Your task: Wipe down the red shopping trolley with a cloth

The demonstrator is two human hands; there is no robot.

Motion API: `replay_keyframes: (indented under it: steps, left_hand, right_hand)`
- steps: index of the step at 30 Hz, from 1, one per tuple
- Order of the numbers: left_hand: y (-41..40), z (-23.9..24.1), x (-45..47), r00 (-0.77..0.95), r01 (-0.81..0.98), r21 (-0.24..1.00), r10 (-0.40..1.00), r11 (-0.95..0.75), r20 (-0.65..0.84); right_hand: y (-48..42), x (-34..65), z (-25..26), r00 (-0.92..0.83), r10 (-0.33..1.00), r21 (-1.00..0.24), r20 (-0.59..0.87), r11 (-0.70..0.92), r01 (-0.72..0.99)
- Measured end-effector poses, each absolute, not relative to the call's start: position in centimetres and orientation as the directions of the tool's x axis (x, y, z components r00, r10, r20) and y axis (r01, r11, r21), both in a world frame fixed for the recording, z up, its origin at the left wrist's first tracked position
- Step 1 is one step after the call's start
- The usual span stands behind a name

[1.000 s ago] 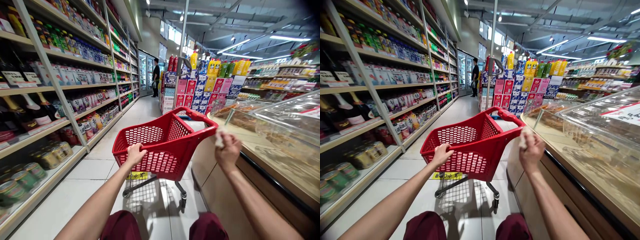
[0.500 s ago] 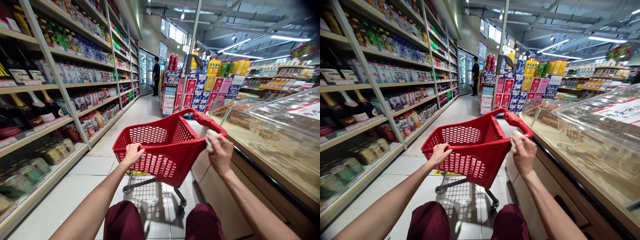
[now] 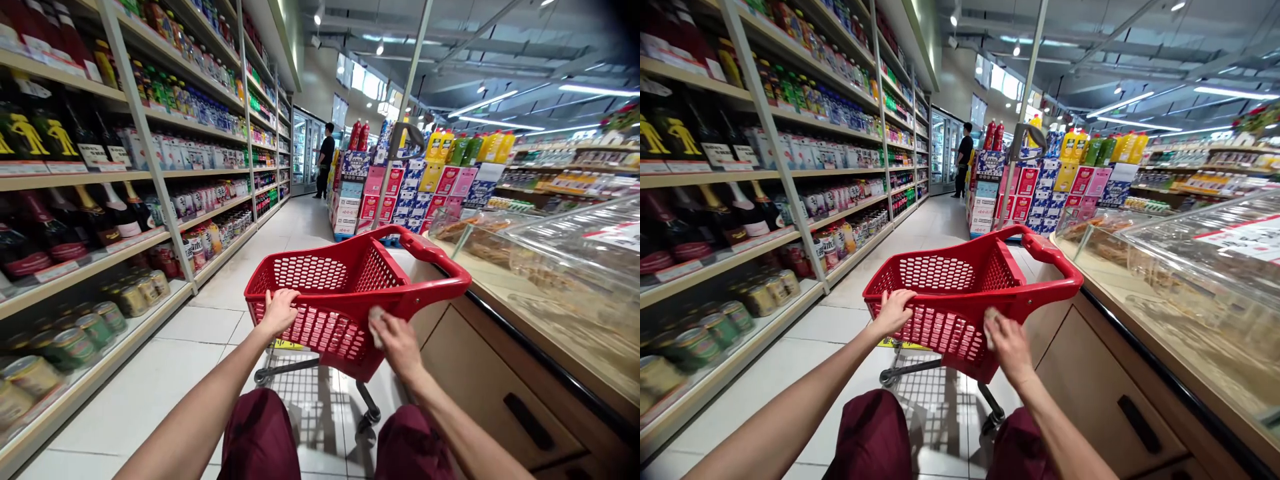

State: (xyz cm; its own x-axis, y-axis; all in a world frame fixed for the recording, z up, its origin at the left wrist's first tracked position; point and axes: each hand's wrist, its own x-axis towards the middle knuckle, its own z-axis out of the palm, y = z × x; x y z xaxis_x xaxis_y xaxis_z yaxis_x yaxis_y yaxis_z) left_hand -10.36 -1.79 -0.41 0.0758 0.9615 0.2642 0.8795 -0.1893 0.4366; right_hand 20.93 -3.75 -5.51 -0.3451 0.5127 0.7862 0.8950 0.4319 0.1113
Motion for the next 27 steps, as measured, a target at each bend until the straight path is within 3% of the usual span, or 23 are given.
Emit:
replay_keyframes:
  steps: [3, 8, 13, 18, 21, 27]
  left_hand:
    - [-1.4, -0.4, -10.6, 0.088, 0.856, 0.489, 0.979, -0.168, 0.182]
    - [-1.3, -0.2, -10.6, 0.131, 0.829, 0.529, 0.982, -0.182, 0.133]
    - [-1.8, 0.6, -12.4, 0.135, 0.757, 0.629, 0.984, -0.177, 0.114]
    - [-1.4, 0.6, -17.9, -0.065, 0.688, 0.726, 0.995, -0.013, 0.079]
    - [-1.1, -0.4, -19.8, -0.101, 0.662, 0.749, 0.993, 0.026, 0.055]
    - [-1.1, -1.5, -19.9, -0.102, 0.625, 0.78, 0.992, 0.005, 0.075]
  right_hand:
    - [-4.3, 18.9, -6.8, -0.433, 0.523, 0.13, 0.734, 0.517, 0.846]
    - [-2.7, 15.6, -4.6, -0.264, 0.432, 0.042, 0.863, 0.459, 0.887]
    - [-4.5, 12.0, -9.8, -0.54, 0.55, 0.121, 0.637, 0.62, 0.775]
    - [-3.3, 5.5, -7.3, -0.492, 0.476, 0.067, 0.729, 0.666, 0.743]
    - [-1.3, -0.3, -4.8, -0.516, 0.461, 0.105, 0.722, 0.664, 0.74]
    - [-2.4, -3.8, -10.1, -0.716, 0.426, 0.232, 0.554, 0.746, 0.624]
